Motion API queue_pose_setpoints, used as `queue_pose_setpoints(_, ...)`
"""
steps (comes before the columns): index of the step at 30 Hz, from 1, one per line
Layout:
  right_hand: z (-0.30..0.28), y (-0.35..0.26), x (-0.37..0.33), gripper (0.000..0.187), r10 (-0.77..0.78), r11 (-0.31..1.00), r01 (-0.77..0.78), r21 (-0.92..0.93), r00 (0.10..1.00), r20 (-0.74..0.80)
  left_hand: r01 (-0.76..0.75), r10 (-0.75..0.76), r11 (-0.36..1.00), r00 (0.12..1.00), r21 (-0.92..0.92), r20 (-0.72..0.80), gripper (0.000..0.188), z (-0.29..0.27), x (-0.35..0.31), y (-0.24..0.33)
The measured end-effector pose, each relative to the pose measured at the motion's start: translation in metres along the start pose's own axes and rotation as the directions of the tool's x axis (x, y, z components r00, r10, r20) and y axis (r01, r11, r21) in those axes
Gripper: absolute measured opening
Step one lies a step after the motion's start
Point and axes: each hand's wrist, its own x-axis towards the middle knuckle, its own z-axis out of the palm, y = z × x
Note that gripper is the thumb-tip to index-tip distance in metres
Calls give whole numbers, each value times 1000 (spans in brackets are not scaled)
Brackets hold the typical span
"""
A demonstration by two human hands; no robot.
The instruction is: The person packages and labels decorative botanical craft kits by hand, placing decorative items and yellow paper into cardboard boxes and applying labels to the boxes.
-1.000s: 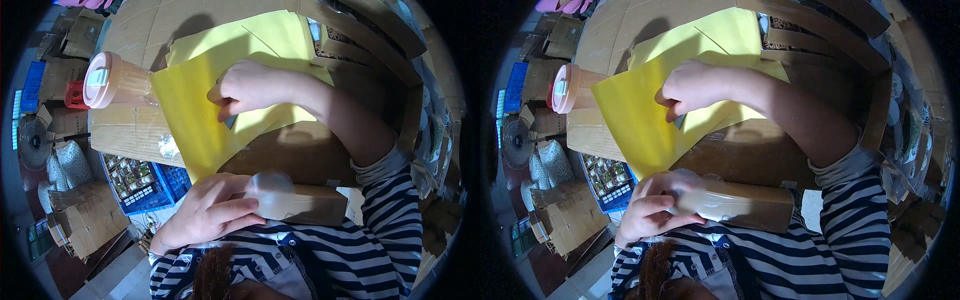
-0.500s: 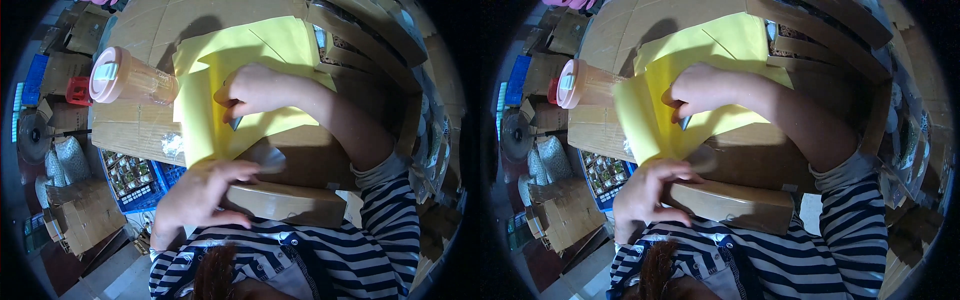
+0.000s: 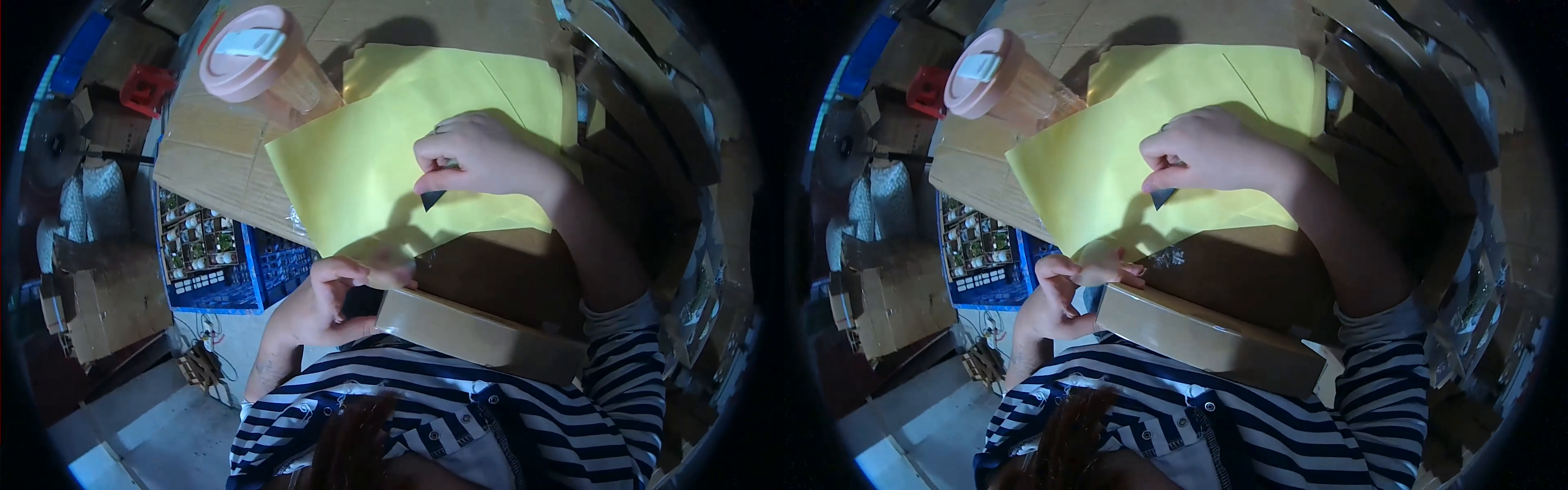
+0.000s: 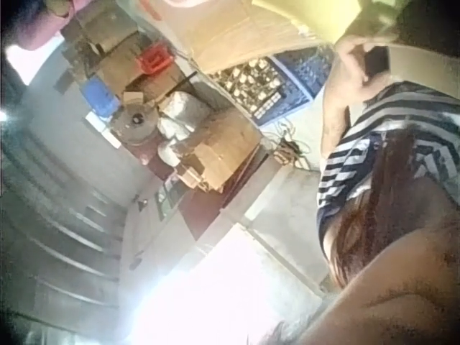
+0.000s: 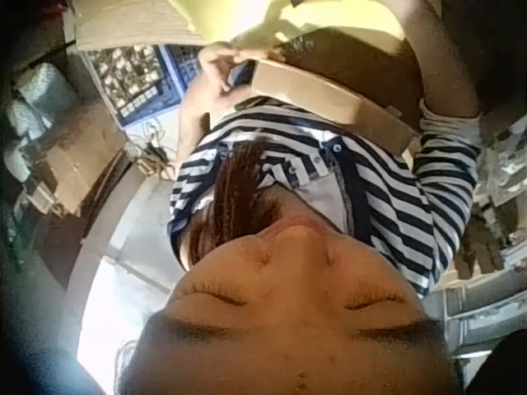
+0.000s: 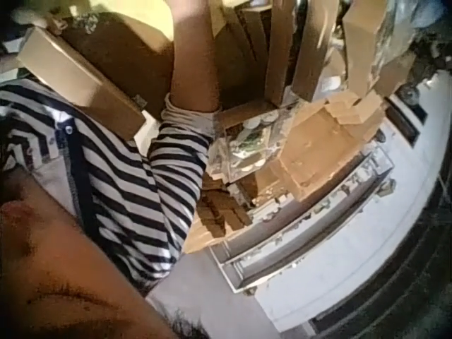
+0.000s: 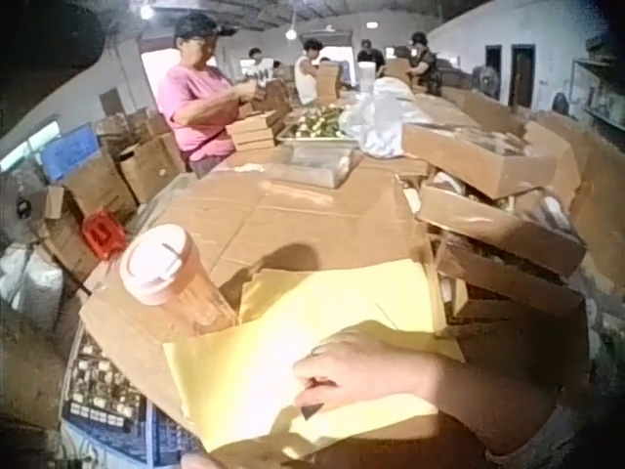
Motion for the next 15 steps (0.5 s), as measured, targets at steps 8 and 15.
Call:
queue_pose_setpoints(8,21,-24,6,59,-84,990,79,-121,996,-37,18,-18,998,1000,57,-9,91,5,2,-10)
queue_pose_setpoints(15,23,-52,18,72,180,888,-122,-443,979,92,-68,484,842,531,535,-695,118,-45,49,-28)
